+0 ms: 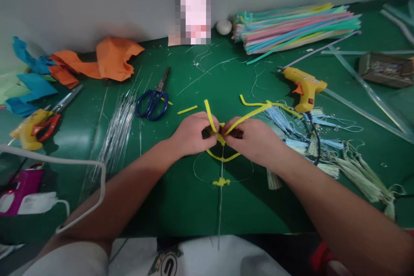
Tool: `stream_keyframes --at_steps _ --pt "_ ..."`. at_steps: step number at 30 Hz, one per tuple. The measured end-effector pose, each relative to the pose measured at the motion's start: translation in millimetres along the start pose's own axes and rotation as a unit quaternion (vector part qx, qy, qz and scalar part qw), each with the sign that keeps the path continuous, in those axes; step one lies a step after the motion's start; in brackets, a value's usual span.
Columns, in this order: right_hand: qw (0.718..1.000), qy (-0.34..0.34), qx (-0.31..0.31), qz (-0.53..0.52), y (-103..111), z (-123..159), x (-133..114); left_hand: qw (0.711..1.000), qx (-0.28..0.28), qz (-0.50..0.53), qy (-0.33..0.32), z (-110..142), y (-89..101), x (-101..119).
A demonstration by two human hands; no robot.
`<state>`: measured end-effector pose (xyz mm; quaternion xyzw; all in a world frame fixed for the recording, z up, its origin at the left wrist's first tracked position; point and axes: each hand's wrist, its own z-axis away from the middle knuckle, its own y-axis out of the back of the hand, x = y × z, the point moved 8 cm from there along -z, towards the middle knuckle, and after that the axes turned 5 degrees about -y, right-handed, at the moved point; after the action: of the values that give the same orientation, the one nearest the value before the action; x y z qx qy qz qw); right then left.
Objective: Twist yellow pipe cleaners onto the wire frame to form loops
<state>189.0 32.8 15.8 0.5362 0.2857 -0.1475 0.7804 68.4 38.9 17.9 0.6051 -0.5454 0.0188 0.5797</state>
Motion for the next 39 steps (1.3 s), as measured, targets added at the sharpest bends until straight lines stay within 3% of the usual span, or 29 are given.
stream_keyframes --at_steps 19,26,31,39 --pt "0.997 0.033 -0.011 -0.064 4.9 -2.0 -4.2 0.997 -0.059 0.051 -0.016 -2.9 -3.9 7.1" --pt "0.998 -0.047 -0.028 -0.031 5.0 -3.7 4.4 0.999 -0.020 0.028 -0.008 -0.2 3.8 3.0" --pt "0.999 -0.040 -0.018 -0.023 4.6 -4.2 6.8 1.000 -0.020 0.005 0.019 0.2 6.0 -0.6" --pt "1.000 -0.018 -0.014 -0.012 4.6 -4.0 4.8 1.000 -0.029 0.003 0.010 0.6 3.3 -2.7"
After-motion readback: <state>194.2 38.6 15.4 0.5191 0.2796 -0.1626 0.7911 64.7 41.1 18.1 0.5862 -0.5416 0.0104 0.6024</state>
